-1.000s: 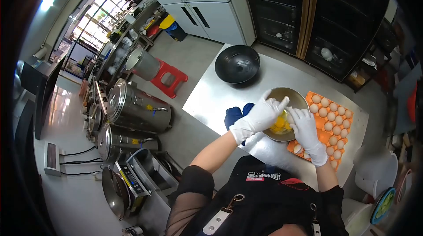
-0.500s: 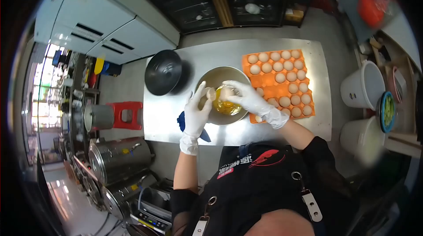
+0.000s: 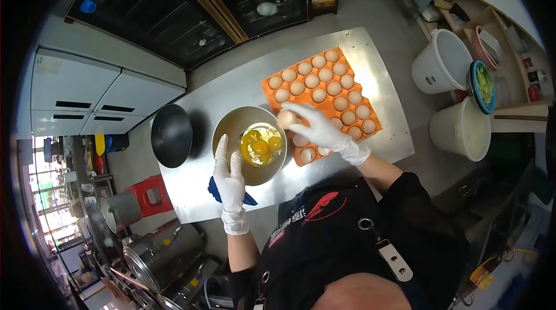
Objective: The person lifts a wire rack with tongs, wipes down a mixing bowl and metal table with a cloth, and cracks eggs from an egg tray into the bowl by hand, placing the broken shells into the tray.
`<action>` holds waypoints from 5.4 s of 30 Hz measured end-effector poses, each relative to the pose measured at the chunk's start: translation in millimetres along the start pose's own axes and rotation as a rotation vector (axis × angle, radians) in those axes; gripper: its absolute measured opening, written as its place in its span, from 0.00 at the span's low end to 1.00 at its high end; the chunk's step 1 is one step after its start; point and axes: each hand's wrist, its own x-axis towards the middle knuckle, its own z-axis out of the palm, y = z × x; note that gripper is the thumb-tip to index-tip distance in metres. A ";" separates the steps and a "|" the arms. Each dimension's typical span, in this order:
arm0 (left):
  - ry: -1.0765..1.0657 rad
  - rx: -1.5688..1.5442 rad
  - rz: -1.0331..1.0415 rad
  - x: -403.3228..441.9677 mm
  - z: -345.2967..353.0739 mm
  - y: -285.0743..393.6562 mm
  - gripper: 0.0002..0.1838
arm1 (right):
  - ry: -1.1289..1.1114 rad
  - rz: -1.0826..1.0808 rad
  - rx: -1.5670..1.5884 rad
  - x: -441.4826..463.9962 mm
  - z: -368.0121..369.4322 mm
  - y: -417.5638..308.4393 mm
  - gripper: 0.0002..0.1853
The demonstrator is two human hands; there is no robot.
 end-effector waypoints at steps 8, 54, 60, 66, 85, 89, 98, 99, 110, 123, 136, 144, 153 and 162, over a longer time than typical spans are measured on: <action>-0.011 0.013 -0.025 1.0 10.0 -16.7 0.22 | 0.088 -0.143 -0.836 12.8 -55.8 82.9 0.18; -0.050 0.346 0.480 15.7 -13.0 -21.4 0.24 | -0.418 0.441 0.807 30.7 87.2 -21.9 0.17; -0.024 0.306 0.483 15.4 -16.1 -26.2 0.24 | -0.515 0.425 0.660 41.4 78.1 -40.3 0.18; -0.018 0.346 0.550 20.7 -17.6 -26.9 0.24 | -0.536 0.400 0.569 47.8 78.5 -37.7 0.15; 0.006 0.365 0.577 27.9 -9.9 -41.1 0.25 | -0.490 0.441 0.551 50.9 85.8 -29.7 0.12; -0.006 0.340 0.579 28.4 -13.8 -40.4 0.24 | -0.478 0.433 0.553 50.6 86.9 -27.9 0.13; -0.086 0.355 0.584 25.4 -25.0 -41.0 0.23 | -0.416 -0.032 -0.049 57.7 78.3 -29.1 0.20; -0.087 0.377 0.581 24.6 -25.8 -40.4 0.22 | -0.452 -0.029 -0.127 59.8 75.1 -32.8 0.21; -0.065 0.560 0.591 26.0 -55.3 -20.1 0.35 | -0.429 -0.290 -0.480 68.7 50.1 -103.3 0.24; -0.107 0.931 0.604 32.0 -44.4 -24.4 0.40 | -0.238 -0.360 -0.693 36.0 73.7 -42.7 0.32; -0.077 0.946 0.618 27.9 -38.1 -36.3 0.40 | -0.262 -0.111 -0.517 21.5 92.1 -21.5 0.36; 0.015 -0.332 -0.041 19.6 -32.5 -20.6 0.28 | -0.267 0.410 0.725 23.7 90.0 -6.3 0.33; -0.147 -0.044 0.006 6.3 -5.3 8.2 0.22 | -0.269 0.295 0.730 4.7 49.3 -23.6 0.29; -0.146 -0.082 -0.110 6.9 3.9 13.3 0.21 | -0.043 0.170 -0.462 -20.3 -15.2 57.0 0.27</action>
